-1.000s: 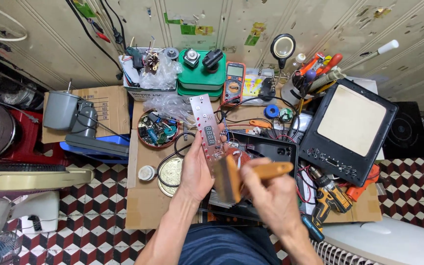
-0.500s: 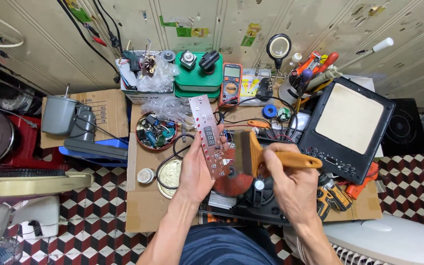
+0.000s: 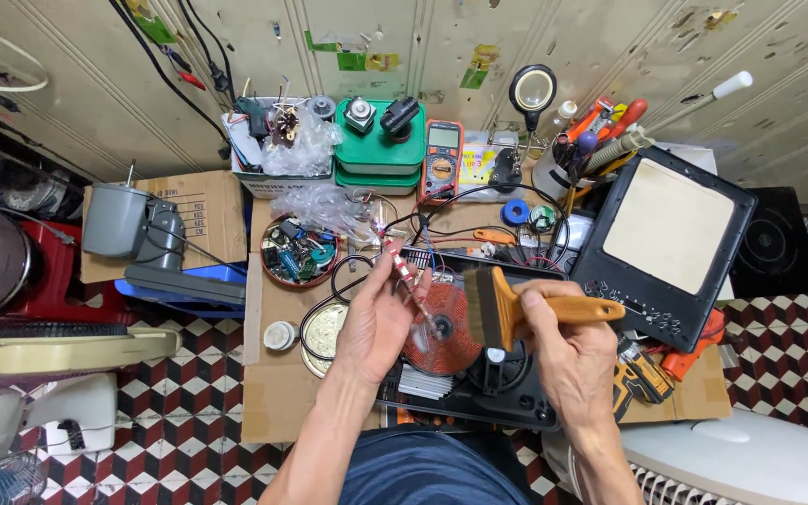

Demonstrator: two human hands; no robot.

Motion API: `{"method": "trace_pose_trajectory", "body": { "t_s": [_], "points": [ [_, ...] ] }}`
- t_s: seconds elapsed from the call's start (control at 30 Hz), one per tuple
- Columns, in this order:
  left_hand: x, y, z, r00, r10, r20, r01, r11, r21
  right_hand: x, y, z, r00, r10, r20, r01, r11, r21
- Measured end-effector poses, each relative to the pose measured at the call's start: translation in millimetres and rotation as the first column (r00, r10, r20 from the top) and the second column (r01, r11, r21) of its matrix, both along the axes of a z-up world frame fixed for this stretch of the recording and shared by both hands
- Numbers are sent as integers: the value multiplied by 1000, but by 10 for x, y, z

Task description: The person cleans a circuit board with a brush, then uses a multimeter to test the board's connections. They also use a magnifying glass to inspect the board closely.

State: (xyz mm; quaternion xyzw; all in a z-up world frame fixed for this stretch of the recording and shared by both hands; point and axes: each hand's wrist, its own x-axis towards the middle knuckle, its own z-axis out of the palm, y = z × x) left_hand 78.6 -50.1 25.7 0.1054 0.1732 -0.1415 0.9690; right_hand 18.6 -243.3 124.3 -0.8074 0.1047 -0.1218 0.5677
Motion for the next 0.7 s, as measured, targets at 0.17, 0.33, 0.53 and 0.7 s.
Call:
{"method": "trace_pose_trajectory", "body": {
  "t_s": [0.17, 0.33, 0.53, 0.7],
  "points": [
    [20, -49, 0, 1000, 21, 4, -22, 985, 168, -97, -144, -292, 968, -117, -223, 142, 985, 99],
    [34, -130, 159, 998, 56, 16, -59, 955, 291, -67, -158, -460, 979, -49, -198, 56, 998, 30],
    [9, -175, 167, 993, 115, 32, -120, 940, 320, -12, -77, -705, 922, 208, -328, -118, 955, 273],
    [-29, -200, 133, 990, 134, -53, -107, 929, 354, 11, -73, -864, 942, 240, -236, -119, 894, 433]
  ]
}}
